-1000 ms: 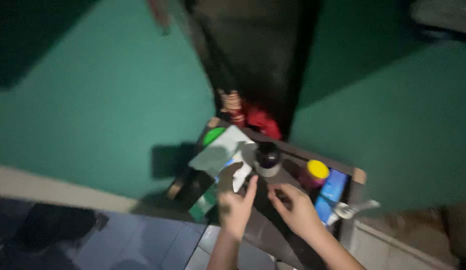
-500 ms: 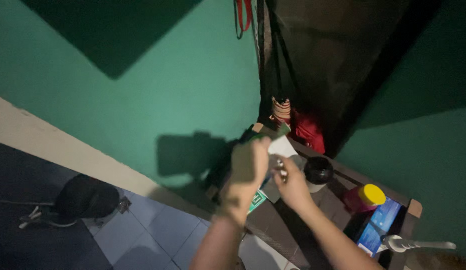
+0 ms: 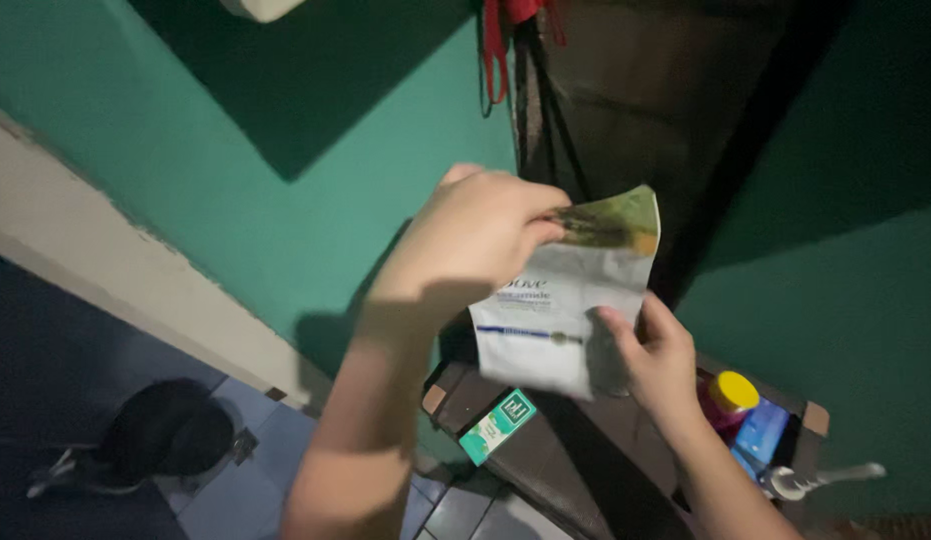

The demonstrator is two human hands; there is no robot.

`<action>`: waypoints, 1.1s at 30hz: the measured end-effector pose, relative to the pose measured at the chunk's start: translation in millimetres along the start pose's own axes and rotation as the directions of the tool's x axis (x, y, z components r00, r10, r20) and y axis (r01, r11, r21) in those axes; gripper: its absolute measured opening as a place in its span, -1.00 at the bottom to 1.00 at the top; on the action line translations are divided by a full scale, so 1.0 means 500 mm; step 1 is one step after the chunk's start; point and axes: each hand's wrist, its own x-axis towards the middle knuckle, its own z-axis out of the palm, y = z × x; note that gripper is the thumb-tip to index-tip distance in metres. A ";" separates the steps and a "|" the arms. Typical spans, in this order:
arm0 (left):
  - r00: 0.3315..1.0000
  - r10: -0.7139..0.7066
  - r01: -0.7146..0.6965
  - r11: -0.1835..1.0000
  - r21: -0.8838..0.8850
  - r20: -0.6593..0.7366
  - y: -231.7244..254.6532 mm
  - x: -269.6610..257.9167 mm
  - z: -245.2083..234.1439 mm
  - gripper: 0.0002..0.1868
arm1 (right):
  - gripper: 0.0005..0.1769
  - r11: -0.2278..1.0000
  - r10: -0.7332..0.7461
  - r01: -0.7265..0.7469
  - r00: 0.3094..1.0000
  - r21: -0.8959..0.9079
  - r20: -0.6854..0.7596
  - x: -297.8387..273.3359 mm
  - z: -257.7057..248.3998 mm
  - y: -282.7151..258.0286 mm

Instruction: The person picks up various small packets and bottles from a small table and places them into a green wall-mounted basket in the bathroom. They handle items one at a time, including sachets, a pink bottle, and a pump bottle, moving them between the table and the basket.

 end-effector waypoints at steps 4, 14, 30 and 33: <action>0.910 0.132 -0.133 0.991 0.024 -0.394 0.001 0.001 0.088 -0.66 | -0.71 0.987 0.114 -0.130 0.981 -0.095 -0.158 -0.050 -0.061 0.055; 0.921 -0.182 0.382 0.247 -0.890 0.345 0.033 -0.231 0.544 -0.60 | -0.77 0.907 0.192 -0.351 0.837 -0.233 -0.513 -0.200 -0.213 -0.059; 0.703 0.396 0.705 -0.286 -0.649 0.590 0.117 -0.332 0.669 -0.49 | -0.69 0.850 0.298 -0.487 0.758 -0.200 -0.580 -0.269 -0.304 -0.115; 0.743 0.366 0.661 -0.272 -0.699 0.561 0.148 -0.339 0.677 -0.46 | -0.58 0.828 0.266 -0.483 0.786 -0.284 -0.559 -0.252 -0.322 -0.098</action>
